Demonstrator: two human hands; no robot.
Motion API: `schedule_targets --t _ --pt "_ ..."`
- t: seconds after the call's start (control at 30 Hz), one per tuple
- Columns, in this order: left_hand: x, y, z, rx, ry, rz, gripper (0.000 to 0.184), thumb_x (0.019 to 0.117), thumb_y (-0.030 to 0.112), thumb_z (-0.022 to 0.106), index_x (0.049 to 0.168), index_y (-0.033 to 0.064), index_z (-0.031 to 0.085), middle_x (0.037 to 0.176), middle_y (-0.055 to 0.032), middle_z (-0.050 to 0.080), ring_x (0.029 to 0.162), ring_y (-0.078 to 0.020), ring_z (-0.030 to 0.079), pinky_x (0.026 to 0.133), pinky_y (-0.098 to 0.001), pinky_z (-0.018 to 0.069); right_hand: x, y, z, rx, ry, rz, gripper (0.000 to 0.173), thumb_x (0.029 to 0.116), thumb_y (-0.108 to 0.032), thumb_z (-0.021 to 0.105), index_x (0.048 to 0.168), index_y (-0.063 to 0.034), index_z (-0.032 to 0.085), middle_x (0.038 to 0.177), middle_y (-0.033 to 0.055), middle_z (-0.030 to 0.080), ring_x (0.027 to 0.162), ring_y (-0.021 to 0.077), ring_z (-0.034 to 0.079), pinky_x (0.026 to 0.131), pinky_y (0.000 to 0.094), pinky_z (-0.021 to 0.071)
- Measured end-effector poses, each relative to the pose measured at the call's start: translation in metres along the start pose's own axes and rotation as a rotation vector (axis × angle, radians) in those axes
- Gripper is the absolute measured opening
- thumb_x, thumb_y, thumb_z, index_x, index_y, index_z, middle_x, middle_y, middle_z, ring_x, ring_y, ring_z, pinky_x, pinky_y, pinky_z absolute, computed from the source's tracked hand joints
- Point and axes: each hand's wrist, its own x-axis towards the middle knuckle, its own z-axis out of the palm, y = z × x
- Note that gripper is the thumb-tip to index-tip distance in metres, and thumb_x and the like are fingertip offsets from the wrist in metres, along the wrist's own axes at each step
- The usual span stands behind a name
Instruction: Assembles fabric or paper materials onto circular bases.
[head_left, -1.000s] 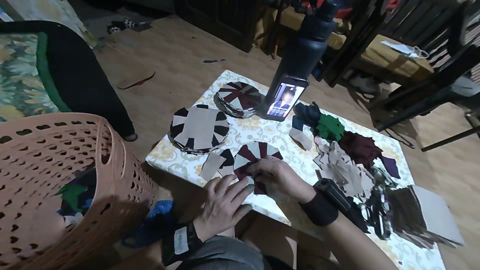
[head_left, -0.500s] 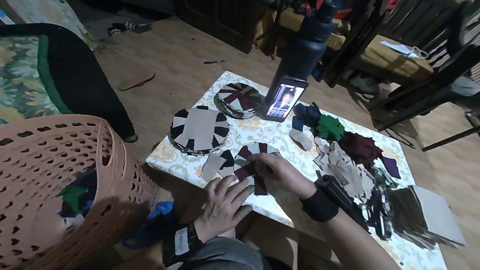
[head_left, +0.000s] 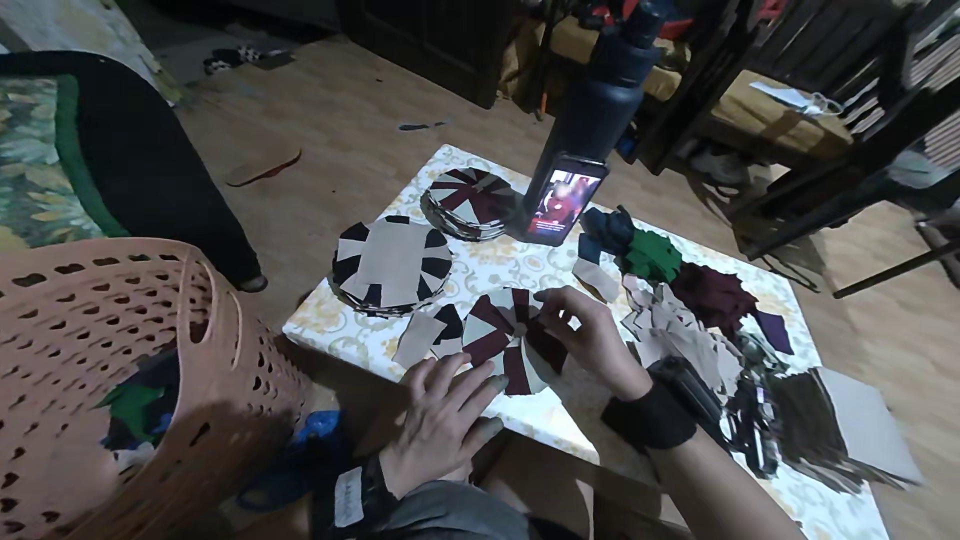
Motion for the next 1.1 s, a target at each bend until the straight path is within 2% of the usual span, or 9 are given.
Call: schedule_targets --t 0.07,0.2,0.33,0.53,0.63,0.73,0.87,1.1 --pt "0.008 0.003 -0.004 -0.004 -0.004 0.024 0.048 0.1039 0.056 0.038 0.13 0.0269 0.065 0.143 0.0047 0.061 0.138 -0.0237 0.047 0.112 -0.0555 0.0243 -0.006 0.001 -0.002 0.007 -0.038 0.05 0.021 0.0931 -0.001 0.067 0.114 0.0016 0.067 0.098 0.0114 0.071 0.086 0.0164 0.069 0.076 0.0326 0.0589" --pt "0.023 0.005 -0.003 0.027 -0.038 0.067 0.053 0.1044 0.056 0.037 0.135 0.0236 0.065 0.147 0.0054 0.059 0.142 -0.0255 0.045 0.112 -0.0609 0.0257 -0.01 -0.003 0.004 0.037 -0.112 0.124 0.022 0.0935 -0.005 0.067 0.115 0.0019 0.068 0.098 0.0127 0.071 0.087 0.0178 0.069 0.08 0.0334 0.0583" --pt "0.027 0.005 0.002 0.061 -0.068 0.048 0.054 0.1034 0.058 0.037 0.132 0.0241 0.067 0.144 0.0045 0.061 0.14 -0.0273 0.048 0.111 -0.0626 0.0287 -0.008 -0.001 0.013 0.084 -0.165 0.138 0.023 0.0954 -0.008 0.066 0.116 0.0007 0.068 0.098 0.0105 0.071 0.087 0.0144 0.069 0.082 0.0314 0.0579" --pt "0.027 0.005 0.005 0.061 -0.079 0.038 0.056 0.1025 0.061 0.037 0.13 0.0243 0.068 0.143 0.0039 0.062 0.137 -0.0287 0.052 0.109 -0.0634 0.0313 -0.002 -0.002 0.019 0.014 -0.262 0.197 0.028 0.0982 -0.015 0.063 0.122 -0.0015 0.067 0.101 0.011 0.072 0.09 0.0205 0.07 0.085 0.0426 0.0574" --pt "0.031 0.006 0.003 0.035 -0.075 0.043 0.054 0.1022 0.06 0.038 0.13 0.0243 0.069 0.141 0.0025 0.064 0.137 -0.0301 0.052 0.109 -0.0655 0.0311 -0.001 -0.003 0.016 0.031 -0.29 0.21 0.035 0.1004 -0.023 0.064 0.129 -0.0022 0.062 0.102 0.01 0.072 0.091 0.0184 0.071 0.087 0.0401 0.0577" --pt "0.036 0.007 0.002 0.03 -0.085 0.052 0.056 0.1025 0.061 0.036 0.131 0.024 0.068 0.144 0.0025 0.062 0.138 -0.0296 0.051 0.11 -0.0651 0.0303 -0.002 0.001 0.014 0.098 -0.265 0.225 0.035 0.1019 -0.019 0.06 0.132 -0.0002 0.059 0.104 0.012 0.071 0.093 0.0178 0.07 0.089 0.0374 0.0574" --pt "0.042 0.008 0.0 0.022 -0.121 0.049 0.058 0.1021 0.062 0.037 0.13 0.0215 0.068 0.143 0.0 0.062 0.138 -0.0311 0.051 0.11 -0.0657 0.0318 -0.004 0.007 0.011 0.193 -0.196 0.257 0.033 0.1009 -0.011 0.058 0.132 0.0011 0.057 0.097 0.0096 0.069 0.082 0.0124 0.067 0.077 0.0299 0.0572" --pt "0.045 0.01 0.002 0.055 -0.122 0.064 0.058 0.1008 0.063 0.039 0.126 0.0206 0.069 0.144 -0.0005 0.062 0.137 -0.0308 0.053 0.108 -0.0655 0.0339 -0.006 0.01 0.009 0.225 -0.213 0.27 0.039 0.098 -0.014 0.065 0.132 0.0016 0.055 0.092 0.0077 0.068 0.08 0.0097 0.066 0.077 0.0283 0.057"
